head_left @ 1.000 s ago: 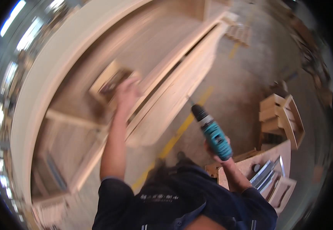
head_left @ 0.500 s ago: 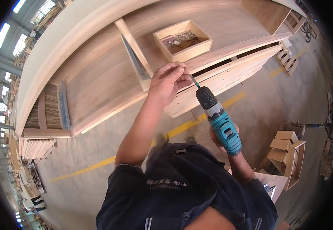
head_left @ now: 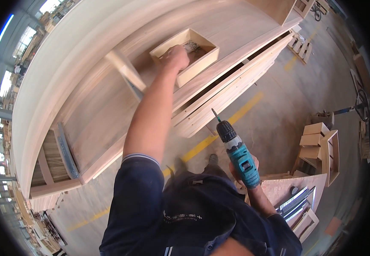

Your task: The person aligns a wooden panel within a large furniture frame, uses a ruler and pencil to mark measurements, and then secures metal drawer slides to the interior using an electric drill.

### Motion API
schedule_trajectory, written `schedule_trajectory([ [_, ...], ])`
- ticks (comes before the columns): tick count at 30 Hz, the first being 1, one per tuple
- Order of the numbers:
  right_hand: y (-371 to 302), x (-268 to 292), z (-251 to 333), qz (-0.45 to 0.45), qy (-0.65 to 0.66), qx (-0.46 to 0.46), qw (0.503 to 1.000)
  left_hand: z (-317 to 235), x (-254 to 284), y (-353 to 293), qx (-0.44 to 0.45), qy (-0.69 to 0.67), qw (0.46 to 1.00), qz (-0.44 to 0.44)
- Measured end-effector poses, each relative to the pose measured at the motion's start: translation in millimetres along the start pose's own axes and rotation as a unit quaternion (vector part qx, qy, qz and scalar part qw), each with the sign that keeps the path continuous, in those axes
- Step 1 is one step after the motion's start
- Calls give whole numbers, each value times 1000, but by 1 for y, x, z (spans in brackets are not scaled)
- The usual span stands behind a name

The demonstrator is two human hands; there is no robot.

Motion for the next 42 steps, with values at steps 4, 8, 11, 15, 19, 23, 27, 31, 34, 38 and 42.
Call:
schedule_trajectory([
  [4, -7, 22, 10, -134, -163, 95, 973, 19, -20, 52, -33, -23, 998, -52],
  [8, -4, 59, -5, -135, -143, 70, 978, 26, -40, 88, -73, -12, 996, -38],
  [11, 0, 69, 9, -130, -202, 149, 959, 19, -45, 98, -32, -44, 998, -45],
  [15, 6, 79, 9, -161, -236, 122, 951, -2, -42, 99, 25, -27, 999, -23],
  [19, 13, 75, 11, -142, -211, 113, 961, 12, -43, 111, 52, -2, 999, 18],
  [23, 12, 72, 15, -141, -184, 114, 966, -5, -46, 104, -5, 30, 998, 51],
  [27, 17, 70, 8, -128, -115, 62, 983, 0, -33, 90, -28, 21, 999, 25],
  [31, 23, 64, 19, -133, -47, 21, 990, -19, -29, 57, -63, -483, 870, -78],
  [34, 28, 46, 49, -181, -318, 210, 907, -52, -29, -2, -67, -732, 678, -10],
  [38, 50, 54, 16, -123, -443, 46, 887, -78, -30, -80, -106, -849, 514, 54],
  [42, 59, 44, 0, -53, -380, -62, 921, -79, -17, -124, -104, -872, 476, 39],
])
Point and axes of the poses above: each hand's wrist, its own y-axis towards the middle knuckle, its own x-axis out of the back of the hand, z = x × y, the point moved 5 cm from there along y, towards the middle knuckle, and after that the axes turned 14 degrees about -x, right-handed, at the moved point
